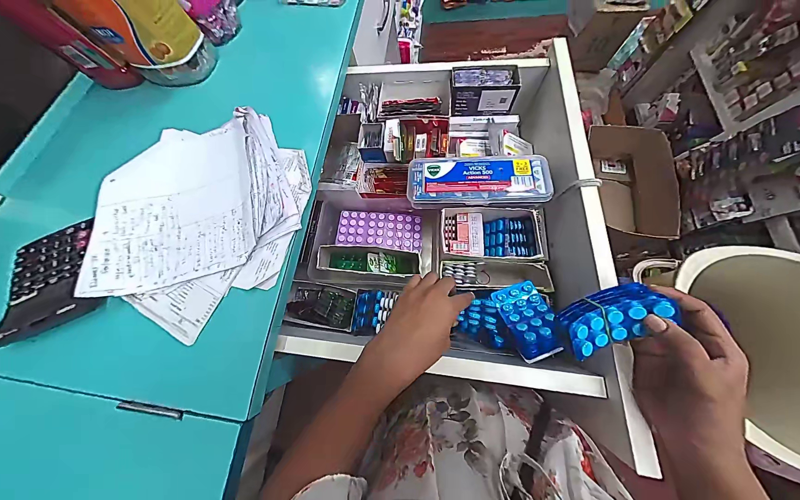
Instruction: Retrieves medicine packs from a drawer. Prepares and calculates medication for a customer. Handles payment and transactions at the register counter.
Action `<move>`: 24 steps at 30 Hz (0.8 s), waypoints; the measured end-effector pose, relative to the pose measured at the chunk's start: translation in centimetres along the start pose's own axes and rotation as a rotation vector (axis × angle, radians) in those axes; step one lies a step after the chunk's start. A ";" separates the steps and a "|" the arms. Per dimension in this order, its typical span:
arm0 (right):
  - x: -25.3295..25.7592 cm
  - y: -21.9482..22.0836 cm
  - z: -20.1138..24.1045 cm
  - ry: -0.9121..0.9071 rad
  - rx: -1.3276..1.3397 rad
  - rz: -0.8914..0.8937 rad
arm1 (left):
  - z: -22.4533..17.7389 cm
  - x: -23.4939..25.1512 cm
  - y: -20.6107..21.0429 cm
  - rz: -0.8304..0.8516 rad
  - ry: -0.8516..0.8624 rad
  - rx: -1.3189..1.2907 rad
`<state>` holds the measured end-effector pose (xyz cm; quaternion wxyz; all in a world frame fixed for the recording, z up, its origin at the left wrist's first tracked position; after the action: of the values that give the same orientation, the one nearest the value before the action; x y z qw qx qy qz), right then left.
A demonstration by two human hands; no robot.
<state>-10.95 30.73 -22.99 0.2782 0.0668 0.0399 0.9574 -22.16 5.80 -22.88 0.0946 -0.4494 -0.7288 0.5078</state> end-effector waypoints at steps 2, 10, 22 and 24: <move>-0.1 -0.1 -0.1 0.012 0.025 0.002 | 0.1 -0.8 -0.5 -0.061 0.035 -0.015; 0.1 -0.2 -0.1 0.032 0.069 0.020 | 1.1 0.6 0.9 0.172 -0.068 -0.056; -0.7 0.0 -1.9 0.144 0.447 -0.106 | 1.8 -0.1 3.2 0.044 -0.292 -0.060; -1.0 1.1 -2.1 0.141 0.423 -0.085 | 1.5 -0.8 2.9 0.011 -0.333 -0.037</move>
<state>-10.98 29.16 -25.03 0.2946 0.0548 0.2617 0.9175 -20.91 4.46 -25.72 -0.0384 -0.3648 -0.7411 0.5623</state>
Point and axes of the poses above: each hand's wrist, its own x-axis towards the middle knuckle, its own y-axis out of the palm, z = x × y, the point moved 4 cm from there along x, towards the middle knuckle, and after that the axes turned 2 degrees about z, right-handed, at the moved point
